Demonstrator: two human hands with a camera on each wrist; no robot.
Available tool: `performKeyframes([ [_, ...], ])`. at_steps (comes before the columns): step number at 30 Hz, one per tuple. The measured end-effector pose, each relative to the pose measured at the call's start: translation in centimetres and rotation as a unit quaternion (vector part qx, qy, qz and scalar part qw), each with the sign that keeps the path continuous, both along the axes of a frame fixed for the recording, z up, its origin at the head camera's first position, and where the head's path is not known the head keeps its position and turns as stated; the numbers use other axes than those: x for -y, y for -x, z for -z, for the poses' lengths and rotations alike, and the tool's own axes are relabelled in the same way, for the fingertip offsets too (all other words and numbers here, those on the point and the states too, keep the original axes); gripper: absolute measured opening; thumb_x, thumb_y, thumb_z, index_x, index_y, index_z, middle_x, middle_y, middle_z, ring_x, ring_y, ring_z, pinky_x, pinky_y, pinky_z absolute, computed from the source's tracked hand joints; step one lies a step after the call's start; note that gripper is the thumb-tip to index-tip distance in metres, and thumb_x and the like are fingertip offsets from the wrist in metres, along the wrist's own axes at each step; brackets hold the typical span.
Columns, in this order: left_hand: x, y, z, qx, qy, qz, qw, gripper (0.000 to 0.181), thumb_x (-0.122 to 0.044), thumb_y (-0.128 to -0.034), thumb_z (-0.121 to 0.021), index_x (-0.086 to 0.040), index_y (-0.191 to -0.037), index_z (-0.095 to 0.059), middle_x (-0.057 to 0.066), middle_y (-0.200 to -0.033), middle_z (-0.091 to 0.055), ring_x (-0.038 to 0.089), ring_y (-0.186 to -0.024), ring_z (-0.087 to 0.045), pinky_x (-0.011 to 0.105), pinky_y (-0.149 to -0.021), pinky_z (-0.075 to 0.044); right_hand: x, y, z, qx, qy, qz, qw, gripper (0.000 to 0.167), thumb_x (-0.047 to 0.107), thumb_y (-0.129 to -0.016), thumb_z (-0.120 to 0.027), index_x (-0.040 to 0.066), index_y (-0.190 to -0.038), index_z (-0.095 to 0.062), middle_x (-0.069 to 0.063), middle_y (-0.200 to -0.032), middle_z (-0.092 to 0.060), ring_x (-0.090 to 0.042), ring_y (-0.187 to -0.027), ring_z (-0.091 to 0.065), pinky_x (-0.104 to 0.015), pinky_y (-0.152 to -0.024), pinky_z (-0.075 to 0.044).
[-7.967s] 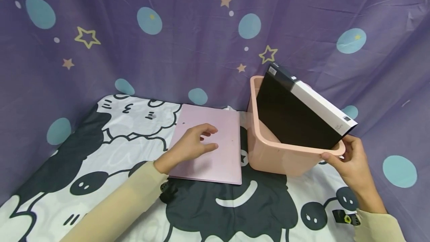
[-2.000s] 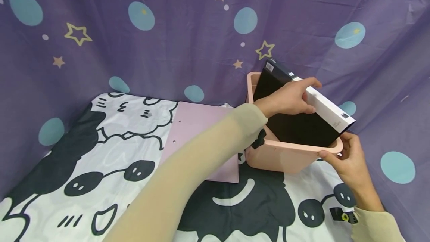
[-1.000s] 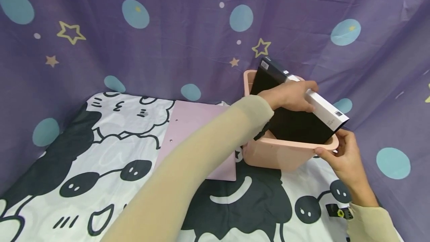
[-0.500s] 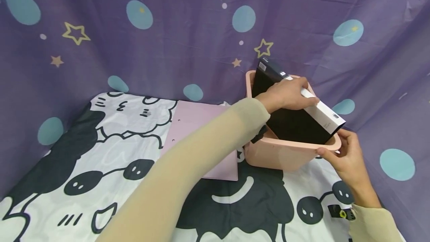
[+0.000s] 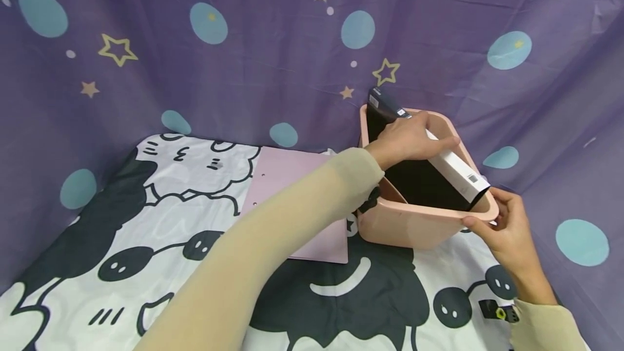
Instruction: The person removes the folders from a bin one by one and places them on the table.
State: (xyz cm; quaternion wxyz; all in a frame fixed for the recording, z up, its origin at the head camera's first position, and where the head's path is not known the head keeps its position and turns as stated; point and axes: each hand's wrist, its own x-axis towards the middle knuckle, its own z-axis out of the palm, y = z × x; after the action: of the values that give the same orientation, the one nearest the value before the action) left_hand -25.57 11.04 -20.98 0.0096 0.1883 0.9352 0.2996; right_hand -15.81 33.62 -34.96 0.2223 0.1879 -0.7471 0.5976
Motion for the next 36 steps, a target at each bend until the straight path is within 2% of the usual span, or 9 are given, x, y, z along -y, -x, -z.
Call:
performKeyframes([
  [6, 0.3, -0.2, 0.4, -0.009, 0.004, -0.018, 0.9998, 0.066, -0.069, -0.0778, -0.060, -0.027, -0.127, -0.049, -0.014, -0.116, -0.057, 0.010, -0.104, -0.054, 0.030, -0.086, -0.043, -0.1, 0.0, 0.0, 0.001, -0.001, -0.001, 1.0000, 0.068, -0.025, -0.072, -0.065, -0.002, -0.129, -0.037, -0.002, -0.114, -0.059, -0.005, -0.092, -0.063, -0.014, -0.068, -0.052],
  [18, 1.0, -0.4, 0.8, -0.004, -0.027, -0.030, 0.9992, 0.061, -0.061, -0.0793, -0.064, -0.032, -0.130, -0.048, -0.017, -0.117, -0.059, 0.012, -0.108, -0.054, 0.030, -0.091, -0.040, -0.1, 0.0, 0.0, -0.003, 0.006, -0.005, 1.0000, 0.068, -0.025, -0.072, -0.066, -0.003, -0.129, -0.037, -0.002, -0.113, -0.060, -0.007, -0.090, -0.063, -0.014, -0.067, -0.052],
  [22, 1.1, -0.6, 1.1, 0.006, -0.057, -0.036, 0.9977, 0.057, -0.058, -0.0795, -0.066, -0.033, -0.128, -0.049, -0.014, -0.112, -0.060, 0.015, -0.093, -0.057, 0.029, -0.071, -0.049, -0.1, 0.0, 0.0, 0.000, -0.002, -0.002, 1.0000, 0.069, -0.024, -0.072, -0.066, -0.003, -0.130, -0.036, -0.002, -0.115, -0.059, -0.007, -0.090, -0.063, -0.014, -0.067, -0.052],
  [25, 1.0, -0.7, 1.2, 0.031, -0.094, -0.043, 0.9942, 0.057, -0.052, -0.0785, -0.070, -0.032, -0.127, -0.048, -0.009, -0.104, -0.060, 0.017, -0.079, -0.056, 0.029, -0.049, -0.050, -0.1, 0.1, 0.0, 0.001, -0.007, 0.002, 1.0000, 0.069, -0.024, -0.072, -0.066, -0.002, -0.130, -0.037, -0.002, -0.115, -0.059, -0.006, -0.089, -0.063, -0.014, -0.067, -0.052],
  [26, 0.9, -0.7, 1.3, 0.041, -0.104, -0.046, 0.9926, 0.057, -0.050, -0.0781, -0.071, -0.031, -0.127, -0.048, -0.008, -0.102, -0.060, 0.018, -0.077, -0.055, 0.031, -0.045, -0.050, -0.1, 0.1, 0.0, 0.001, -0.010, 0.004, 0.9999, 0.069, -0.024, -0.072, -0.067, -0.002, -0.130, -0.037, -0.001, -0.115, -0.059, -0.006, -0.089, -0.063, -0.014, -0.066, -0.052],
  [31, 0.9, -0.7, 1.6, 0.077, -0.141, -0.059, 0.9852, 0.060, -0.047, -0.0774, -0.073, -0.027, -0.127, -0.045, -0.004, -0.098, -0.058, 0.018, -0.077, -0.055, 0.032, -0.045, -0.051, -0.2, 0.1, 0.1, 0.003, -0.016, 0.009, 0.9998, 0.070, -0.024, -0.071, -0.067, -0.001, -0.130, -0.037, -0.002, -0.113, -0.059, -0.005, -0.087, -0.063, -0.014, -0.067, -0.052],
  [36, 1.0, -0.6, 1.8, 0.080, -0.166, -0.056, 0.9813, 0.059, -0.044, -0.0770, -0.073, -0.024, -0.124, -0.045, -0.004, -0.093, -0.057, 0.017, -0.074, -0.056, 0.032, -0.045, -0.051, -0.2, 0.2, 0.1, 0.003, -0.023, 0.015, 0.9996, 0.070, -0.024, -0.071, -0.067, 0.000, -0.130, -0.037, -0.003, -0.113, -0.059, -0.005, -0.088, -0.063, -0.014, -0.067, -0.052],
])
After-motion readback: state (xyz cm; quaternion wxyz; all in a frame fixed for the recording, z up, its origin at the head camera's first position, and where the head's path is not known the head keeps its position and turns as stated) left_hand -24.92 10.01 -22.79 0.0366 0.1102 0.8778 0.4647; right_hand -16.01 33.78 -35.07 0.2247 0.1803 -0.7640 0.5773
